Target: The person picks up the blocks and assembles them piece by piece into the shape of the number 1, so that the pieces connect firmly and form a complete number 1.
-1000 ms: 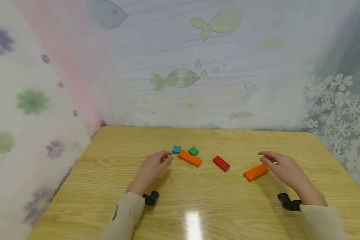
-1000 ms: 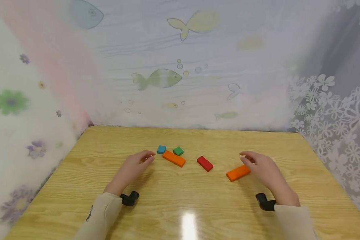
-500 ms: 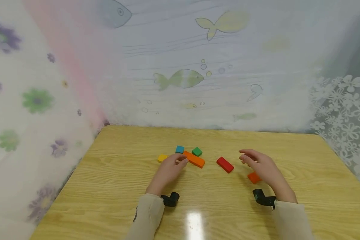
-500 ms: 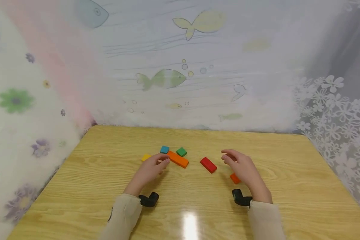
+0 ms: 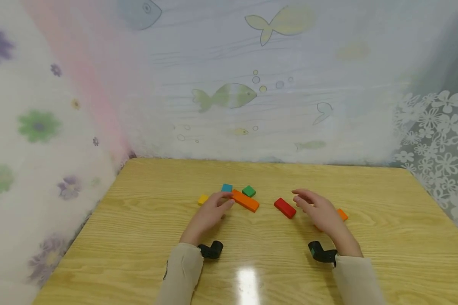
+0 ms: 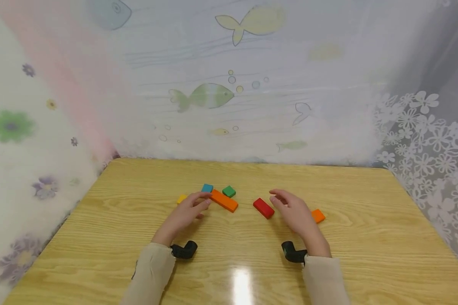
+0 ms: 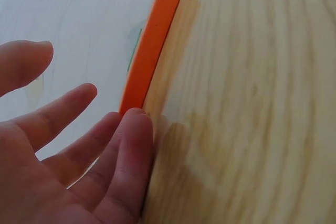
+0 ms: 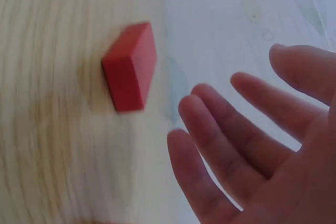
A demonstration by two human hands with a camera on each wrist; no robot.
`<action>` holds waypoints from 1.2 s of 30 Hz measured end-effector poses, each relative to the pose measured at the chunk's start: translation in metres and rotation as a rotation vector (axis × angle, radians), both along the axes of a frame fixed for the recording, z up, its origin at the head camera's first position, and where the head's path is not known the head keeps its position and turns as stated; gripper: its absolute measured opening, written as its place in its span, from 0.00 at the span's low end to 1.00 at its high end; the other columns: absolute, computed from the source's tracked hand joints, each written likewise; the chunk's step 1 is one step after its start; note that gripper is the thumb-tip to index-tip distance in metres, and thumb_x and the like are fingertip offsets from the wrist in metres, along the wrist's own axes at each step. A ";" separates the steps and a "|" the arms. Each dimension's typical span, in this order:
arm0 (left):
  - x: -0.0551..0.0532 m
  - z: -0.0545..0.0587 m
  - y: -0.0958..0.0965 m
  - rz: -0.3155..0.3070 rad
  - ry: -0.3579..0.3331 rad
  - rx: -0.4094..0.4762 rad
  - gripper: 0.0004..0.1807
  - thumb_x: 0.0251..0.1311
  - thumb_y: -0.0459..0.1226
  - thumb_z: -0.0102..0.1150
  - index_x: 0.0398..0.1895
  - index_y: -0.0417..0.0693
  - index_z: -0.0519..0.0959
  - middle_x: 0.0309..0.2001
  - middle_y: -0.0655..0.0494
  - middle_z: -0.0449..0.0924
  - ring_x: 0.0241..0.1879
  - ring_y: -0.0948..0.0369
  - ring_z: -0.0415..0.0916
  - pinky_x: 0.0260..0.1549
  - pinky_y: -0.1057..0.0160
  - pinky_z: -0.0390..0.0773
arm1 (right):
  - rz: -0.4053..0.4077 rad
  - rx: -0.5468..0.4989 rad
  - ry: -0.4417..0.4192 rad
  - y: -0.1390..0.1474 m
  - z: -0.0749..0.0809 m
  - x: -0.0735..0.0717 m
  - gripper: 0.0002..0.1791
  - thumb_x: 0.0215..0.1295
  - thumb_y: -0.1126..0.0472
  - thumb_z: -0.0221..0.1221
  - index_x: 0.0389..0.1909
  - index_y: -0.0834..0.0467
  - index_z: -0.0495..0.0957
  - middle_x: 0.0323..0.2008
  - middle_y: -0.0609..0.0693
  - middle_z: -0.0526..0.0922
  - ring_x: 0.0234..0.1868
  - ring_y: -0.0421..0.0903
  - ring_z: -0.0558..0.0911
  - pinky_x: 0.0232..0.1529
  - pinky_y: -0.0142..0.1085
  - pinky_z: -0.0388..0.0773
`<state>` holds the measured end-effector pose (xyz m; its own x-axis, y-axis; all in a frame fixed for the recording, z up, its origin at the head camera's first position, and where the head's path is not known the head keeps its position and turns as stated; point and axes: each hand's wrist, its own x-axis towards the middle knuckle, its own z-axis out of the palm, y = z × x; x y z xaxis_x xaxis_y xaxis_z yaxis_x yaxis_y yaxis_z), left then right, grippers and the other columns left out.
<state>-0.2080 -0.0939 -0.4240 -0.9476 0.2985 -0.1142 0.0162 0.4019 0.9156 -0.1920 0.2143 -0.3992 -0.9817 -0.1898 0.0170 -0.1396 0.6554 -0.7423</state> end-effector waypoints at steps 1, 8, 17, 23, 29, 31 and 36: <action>0.000 0.000 0.000 -0.002 -0.001 -0.007 0.27 0.59 0.57 0.45 0.60 0.58 0.65 0.60 0.59 0.59 0.47 0.58 0.69 0.40 0.60 0.72 | -0.001 0.004 -0.004 -0.002 -0.001 -0.001 0.28 0.64 0.41 0.44 0.60 0.51 0.66 0.51 0.52 0.74 0.50 0.52 0.73 0.47 0.49 0.67; -0.003 -0.002 0.006 0.001 0.091 -0.122 0.26 0.61 0.53 0.45 0.62 0.59 0.63 0.61 0.60 0.58 0.53 0.58 0.65 0.48 0.54 0.67 | 0.045 0.049 0.001 -0.015 -0.011 -0.004 0.26 0.65 0.46 0.48 0.60 0.54 0.64 0.53 0.55 0.71 0.51 0.55 0.71 0.48 0.50 0.66; -0.001 -0.001 0.016 -0.066 0.230 -0.398 0.27 0.63 0.51 0.44 0.65 0.56 0.60 0.68 0.58 0.49 0.65 0.50 0.47 0.58 0.49 0.52 | 0.086 0.164 0.009 -0.026 -0.017 -0.003 0.25 0.62 0.53 0.53 0.60 0.54 0.66 0.49 0.57 0.71 0.43 0.51 0.73 0.42 0.46 0.70; 0.006 0.008 0.019 -0.036 0.249 -0.570 0.27 0.62 0.51 0.46 0.64 0.55 0.62 0.65 0.58 0.57 0.61 0.52 0.55 0.54 0.51 0.60 | 0.086 0.152 -0.060 -0.028 -0.017 -0.002 0.25 0.61 0.55 0.55 0.60 0.51 0.66 0.48 0.55 0.67 0.38 0.47 0.71 0.35 0.38 0.68; 0.009 0.012 0.022 -0.021 0.259 -0.564 0.27 0.61 0.51 0.47 0.62 0.53 0.64 0.59 0.53 0.60 0.53 0.51 0.60 0.47 0.51 0.66 | 0.071 0.170 -0.068 -0.028 -0.018 -0.001 0.26 0.61 0.52 0.55 0.60 0.51 0.66 0.46 0.54 0.66 0.35 0.46 0.69 0.33 0.37 0.67; 0.010 0.012 0.023 -0.014 0.253 -0.551 0.27 0.61 0.50 0.48 0.62 0.52 0.65 0.57 0.52 0.59 0.51 0.53 0.59 0.45 0.53 0.66 | 0.075 0.175 -0.061 -0.028 -0.019 -0.001 0.26 0.61 0.52 0.55 0.60 0.52 0.66 0.45 0.54 0.66 0.33 0.46 0.69 0.32 0.37 0.66; 0.012 0.012 0.024 -0.015 0.253 -0.559 0.26 0.61 0.49 0.48 0.61 0.50 0.67 0.62 0.51 0.54 0.53 0.52 0.56 0.46 0.54 0.65 | 0.075 0.173 -0.064 -0.028 -0.019 -0.002 0.25 0.60 0.53 0.57 0.58 0.52 0.67 0.41 0.53 0.66 0.32 0.45 0.68 0.30 0.36 0.66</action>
<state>-0.1959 -0.0694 -0.4117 -0.9620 0.2714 -0.0296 0.2145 0.8184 0.5331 -0.1938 0.1861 -0.4185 -0.9626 -0.2574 -0.0844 -0.1492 0.7636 -0.6283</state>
